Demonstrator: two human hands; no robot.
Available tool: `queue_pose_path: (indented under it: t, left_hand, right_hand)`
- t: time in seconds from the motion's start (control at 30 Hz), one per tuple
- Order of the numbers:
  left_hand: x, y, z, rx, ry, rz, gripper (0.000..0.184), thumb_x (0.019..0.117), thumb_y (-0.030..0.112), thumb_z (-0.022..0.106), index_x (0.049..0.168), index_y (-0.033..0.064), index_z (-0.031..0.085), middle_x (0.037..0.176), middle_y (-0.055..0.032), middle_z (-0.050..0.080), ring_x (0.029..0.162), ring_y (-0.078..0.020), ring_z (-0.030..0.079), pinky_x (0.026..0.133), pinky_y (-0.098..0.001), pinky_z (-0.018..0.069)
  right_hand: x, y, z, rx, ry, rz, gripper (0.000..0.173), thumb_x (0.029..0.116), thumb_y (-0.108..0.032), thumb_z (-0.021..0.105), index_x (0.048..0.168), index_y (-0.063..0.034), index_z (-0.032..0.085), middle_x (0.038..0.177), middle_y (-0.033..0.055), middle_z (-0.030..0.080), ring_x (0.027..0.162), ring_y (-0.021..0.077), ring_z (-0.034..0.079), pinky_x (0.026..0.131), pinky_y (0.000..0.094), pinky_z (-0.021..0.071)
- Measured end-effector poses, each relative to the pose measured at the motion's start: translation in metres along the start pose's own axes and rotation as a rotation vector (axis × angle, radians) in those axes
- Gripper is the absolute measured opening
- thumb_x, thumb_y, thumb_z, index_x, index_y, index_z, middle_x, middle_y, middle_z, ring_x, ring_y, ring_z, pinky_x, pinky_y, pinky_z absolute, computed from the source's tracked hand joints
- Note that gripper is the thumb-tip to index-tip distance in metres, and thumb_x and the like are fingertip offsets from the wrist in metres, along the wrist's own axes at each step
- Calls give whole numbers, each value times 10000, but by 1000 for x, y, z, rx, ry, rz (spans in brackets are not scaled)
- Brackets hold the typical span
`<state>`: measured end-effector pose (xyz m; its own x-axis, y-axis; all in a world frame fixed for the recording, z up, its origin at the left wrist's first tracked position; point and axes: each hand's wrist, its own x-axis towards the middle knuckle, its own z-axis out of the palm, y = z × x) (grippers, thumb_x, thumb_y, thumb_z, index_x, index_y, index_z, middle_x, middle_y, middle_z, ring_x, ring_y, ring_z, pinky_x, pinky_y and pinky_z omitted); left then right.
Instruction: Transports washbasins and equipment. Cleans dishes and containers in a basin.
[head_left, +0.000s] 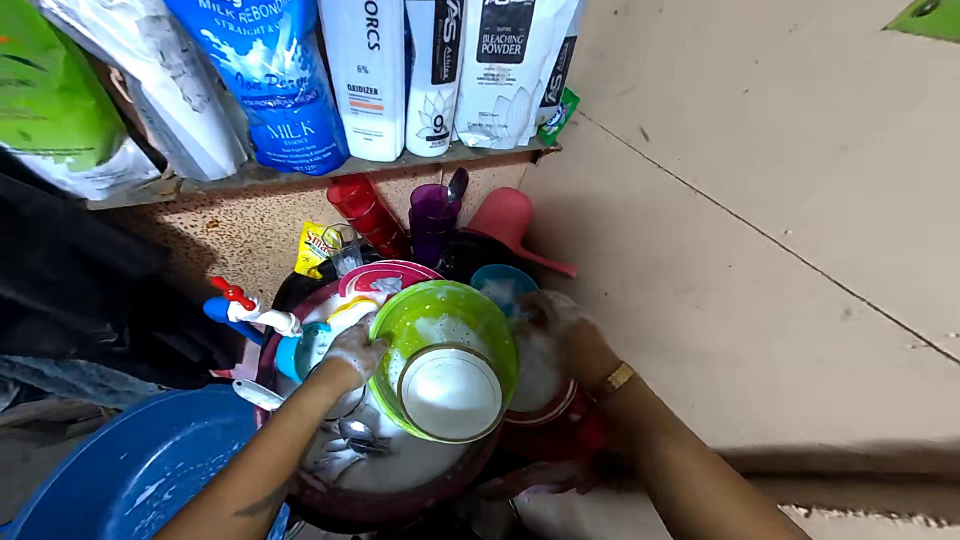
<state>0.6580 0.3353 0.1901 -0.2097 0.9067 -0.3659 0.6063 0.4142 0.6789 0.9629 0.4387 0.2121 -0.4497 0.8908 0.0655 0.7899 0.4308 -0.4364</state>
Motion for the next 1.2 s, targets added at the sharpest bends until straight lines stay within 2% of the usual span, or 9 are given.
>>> queue_pose_path:
  t: [0.13,0.23,0.4,0.5,0.67,0.83,0.97,1.1,1.2]
  left_hand:
    - [0,8,-7,19,-35,-32,483,1100,234,472,1551,84,388,1407,-226,570,1311,-362,549,1109,-555,412]
    - [0,9,-11,-23,-15,-27,430,1098,206,476,1503,62,452,1387,-225,583,1299,-353,554,1109,-548,409]
    - [-4,11,-1,239,246,163,573,1066,366,522,1563,108,400,1587,-188,402,1430,-385,438,1139,-602,386]
    - [-17,17,12,607,370,436,595,890,573,678,1290,133,693,1581,-161,426,1461,-401,380,1145,-642,340]
    - [-14,58,9,945,-78,99,579,968,519,618,1367,99,636,1487,-133,535,1430,-344,435,1163,-564,344]
    - [-2,82,-24,564,-147,59,496,1086,287,499,1497,13,448,1360,-252,593,1245,-404,593,1065,-583,450]
    - [14,110,-48,122,11,160,294,1095,206,498,1349,59,476,1020,-216,650,756,-317,678,655,-500,583]
    - [51,140,-45,-265,122,224,367,1056,91,537,1396,80,400,1051,-184,642,698,-232,675,577,-380,591]
    - [81,152,-20,-269,156,177,507,1055,82,507,1521,93,307,1185,-222,619,816,-276,690,689,-450,602]
  right_hand:
    - [-8,-43,29,53,-59,80,787,858,-357,829,1526,-144,472,1487,195,493,1277,385,571,1013,571,518]
    - [-16,-38,39,314,-115,356,544,981,-304,705,1429,-64,510,1263,232,649,1104,384,665,927,594,532]
    - [-8,-35,40,406,-179,396,349,1080,-211,516,1372,-27,566,1241,222,650,1124,341,653,970,550,512]
    - [-1,-43,30,338,-165,336,386,1084,-192,488,1420,-6,518,1301,237,634,1209,353,630,1037,551,486]
    - [-5,-47,33,446,-161,360,385,1085,-191,494,1430,-20,502,1209,252,656,1052,371,676,907,560,540]
    - [-3,-36,20,535,-116,408,389,1061,-168,535,1425,-35,501,1210,235,653,1041,353,680,890,546,550]
    - [6,-1,-20,616,134,430,364,1030,-160,586,1373,-42,556,1166,213,676,1013,328,690,876,558,562]
    - [3,41,-68,453,300,435,371,1032,-177,588,1373,-35,552,1163,223,675,1023,359,684,885,604,542]
    - [-11,69,-88,390,328,465,388,1037,-172,577,1406,-56,545,1195,228,658,971,362,686,821,603,558]
